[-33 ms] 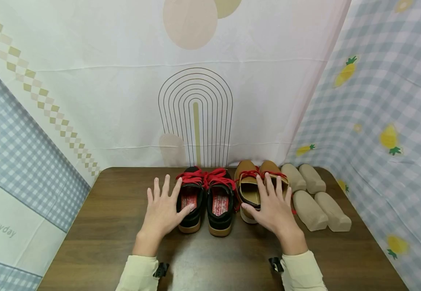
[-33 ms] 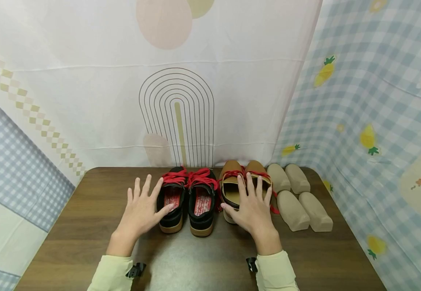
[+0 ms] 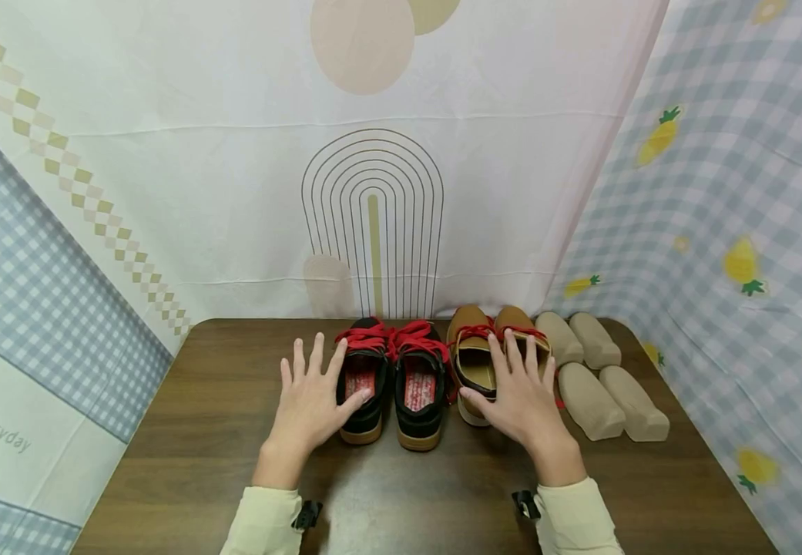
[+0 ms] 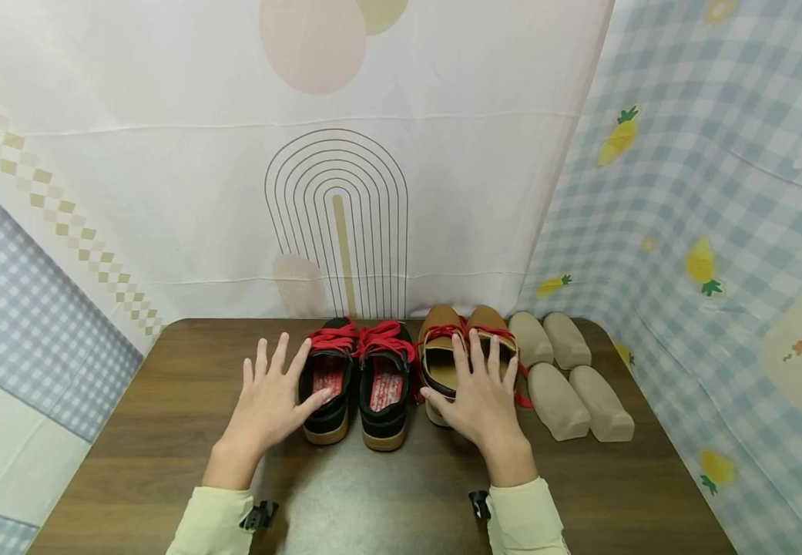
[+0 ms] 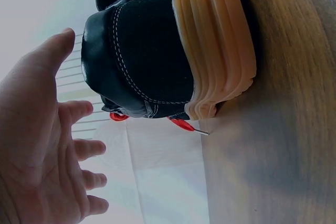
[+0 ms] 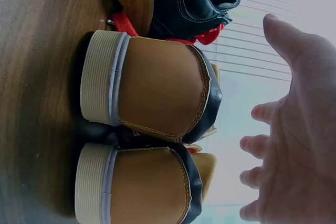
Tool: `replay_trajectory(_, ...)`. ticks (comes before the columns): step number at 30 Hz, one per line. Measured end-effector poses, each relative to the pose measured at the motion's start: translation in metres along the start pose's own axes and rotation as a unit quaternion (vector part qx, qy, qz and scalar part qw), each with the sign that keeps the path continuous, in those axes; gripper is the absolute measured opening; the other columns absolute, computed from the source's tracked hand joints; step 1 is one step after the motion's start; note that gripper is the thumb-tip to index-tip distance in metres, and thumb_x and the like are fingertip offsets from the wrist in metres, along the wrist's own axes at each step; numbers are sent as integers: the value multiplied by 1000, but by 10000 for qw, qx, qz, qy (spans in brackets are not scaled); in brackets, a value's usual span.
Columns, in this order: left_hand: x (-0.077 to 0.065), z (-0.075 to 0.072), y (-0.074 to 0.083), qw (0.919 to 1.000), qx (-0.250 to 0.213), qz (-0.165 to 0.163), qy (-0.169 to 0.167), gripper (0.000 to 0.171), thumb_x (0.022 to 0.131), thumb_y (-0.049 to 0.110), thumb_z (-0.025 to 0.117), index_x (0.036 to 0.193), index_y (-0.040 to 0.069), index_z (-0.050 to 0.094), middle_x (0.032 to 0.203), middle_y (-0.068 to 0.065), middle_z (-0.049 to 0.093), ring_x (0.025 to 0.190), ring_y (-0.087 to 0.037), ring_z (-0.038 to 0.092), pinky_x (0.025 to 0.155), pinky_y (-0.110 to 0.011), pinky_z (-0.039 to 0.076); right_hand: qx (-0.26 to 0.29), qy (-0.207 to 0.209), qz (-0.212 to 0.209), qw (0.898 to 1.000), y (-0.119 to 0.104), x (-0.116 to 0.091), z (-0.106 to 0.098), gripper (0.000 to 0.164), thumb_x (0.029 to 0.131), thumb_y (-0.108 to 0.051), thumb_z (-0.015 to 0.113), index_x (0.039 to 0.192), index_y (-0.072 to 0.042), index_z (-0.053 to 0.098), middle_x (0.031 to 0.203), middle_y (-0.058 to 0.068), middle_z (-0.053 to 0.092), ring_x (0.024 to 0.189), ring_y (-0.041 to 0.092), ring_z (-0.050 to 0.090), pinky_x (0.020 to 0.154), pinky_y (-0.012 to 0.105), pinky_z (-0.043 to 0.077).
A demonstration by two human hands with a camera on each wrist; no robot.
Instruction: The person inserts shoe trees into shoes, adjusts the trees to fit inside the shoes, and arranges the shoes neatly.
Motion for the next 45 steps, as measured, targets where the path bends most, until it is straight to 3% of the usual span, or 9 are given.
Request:
replay_trajectory(10,0,-1,-1,9999,-107,29,-14,95,92,71,59,166,23,24,172,-21,14,157,-51,0,121,-72,10,17,13,-32,10000,-3,0,-3,101,92,-70,60,167,-16,18,173,17,10,157,50,-1,115,80,0)
replay_trajectory(17,0,-1,-2,9997,-196,108,-52,94,93,68,60,166,22,23,172,-21,12,157,-51,1,122,-71,9,61,-131,-74,9999,0,-1,-4,102,93,-74,55,167,-19,14,175,14,4,158,48,-5,117,78,-1)
replay_trajectory(26,3,-5,-4,9993,-131,321,108,91,94,66,60,166,20,25,171,-22,16,156,-53,7,121,-72,13,13,-133,-390,9991,7,1,-12,98,95,-64,61,168,-22,10,175,14,3,158,47,-4,119,76,4)
replay_trajectory(37,3,-6,-12,9985,-434,321,91,89,97,58,63,165,14,26,168,-24,24,155,-51,15,121,-71,17,692,259,-543,9958,37,-11,-23,94,96,-51,67,167,-19,14,174,16,8,158,46,4,117,78,9)
replay_trajectory(45,6,-10,-12,9964,-780,329,72,85,99,49,65,163,8,28,165,-24,32,153,-50,26,120,-69,24,861,418,-505,9941,65,-17,-26,92,97,-45,68,167,-17,15,173,17,11,156,49,14,115,76,21)
Point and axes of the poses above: each hand's wrist, its own x-axis towards the middle knuckle, its own z-axis out of the palm, y = z × x, the point moved 7 cm from there along x, towards the middle knuckle
